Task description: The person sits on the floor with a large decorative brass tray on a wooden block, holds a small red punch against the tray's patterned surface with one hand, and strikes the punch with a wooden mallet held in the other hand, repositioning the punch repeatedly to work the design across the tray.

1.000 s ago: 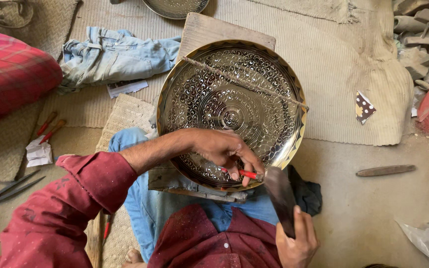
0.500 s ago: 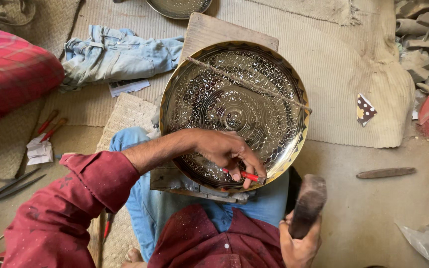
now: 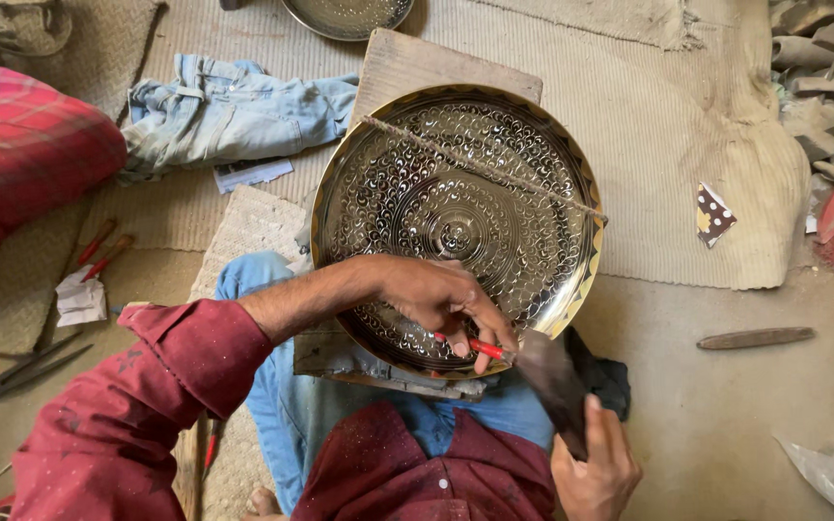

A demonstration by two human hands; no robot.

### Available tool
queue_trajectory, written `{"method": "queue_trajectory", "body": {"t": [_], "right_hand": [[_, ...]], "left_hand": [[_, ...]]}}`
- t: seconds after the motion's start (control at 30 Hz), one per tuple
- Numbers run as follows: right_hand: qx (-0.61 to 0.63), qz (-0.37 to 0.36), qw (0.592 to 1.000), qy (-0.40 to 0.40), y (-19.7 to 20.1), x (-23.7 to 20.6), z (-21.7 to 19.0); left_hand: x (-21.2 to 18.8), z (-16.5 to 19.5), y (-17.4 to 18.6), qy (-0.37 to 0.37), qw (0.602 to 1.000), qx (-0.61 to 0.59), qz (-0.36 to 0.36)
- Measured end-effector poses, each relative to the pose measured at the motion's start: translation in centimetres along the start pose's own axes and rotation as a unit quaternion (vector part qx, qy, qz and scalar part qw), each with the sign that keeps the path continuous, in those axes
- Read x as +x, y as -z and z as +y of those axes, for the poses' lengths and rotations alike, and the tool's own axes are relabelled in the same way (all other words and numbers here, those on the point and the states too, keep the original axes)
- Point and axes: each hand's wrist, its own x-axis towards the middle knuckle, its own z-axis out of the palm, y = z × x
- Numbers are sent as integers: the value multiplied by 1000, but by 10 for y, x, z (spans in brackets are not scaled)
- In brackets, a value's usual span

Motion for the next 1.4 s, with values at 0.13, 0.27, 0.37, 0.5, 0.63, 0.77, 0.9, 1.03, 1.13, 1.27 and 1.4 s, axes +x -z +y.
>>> {"method": "queue_trajectory", "body": {"t": [0.13, 0.27, 0.37, 0.5, 0.63, 0.77, 0.9, 1.03, 1.13, 1.27, 1.4], "right_hand": [[-38, -22, 998, -53, 1, 1, 0], [9, -22, 999, -23, 2, 3, 0], [-8, -23, 1000, -20, 2, 5, -2], [-35, -35, 999, 0, 5, 5, -5], [113, -32, 983, -142, 7, 8, -4], [-64, -49, 997, -17, 6, 10, -8], [234, 45, 959, -156, 0, 6, -21], [-28, -89, 982, -165, 1, 12, -20], [-11, -92, 995, -47, 2, 15, -17], [204, 2, 965, -163, -1, 8, -23], [365, 124, 911, -146, 0, 2, -32]], "left_hand": [[0, -2, -2, 41, 998, -46, 6], [2, -4, -3, 95, 995, -37, -2], [3, -5, -5, 90, 996, -27, 2], [2, -5, -4, 35, 997, -63, 8], [1, -3, -2, 43, 999, 14, 16], [2, 1, -2, 97, 995, -12, 14], [4, 2, -3, 96, 993, -52, 53], [4, 2, -3, 103, 993, -47, 41], [7, 1, -3, 103, 992, -51, 54], [10, 2, -8, 132, 989, -14, 63], [8, 5, -7, 79, 995, 0, 60]]}}
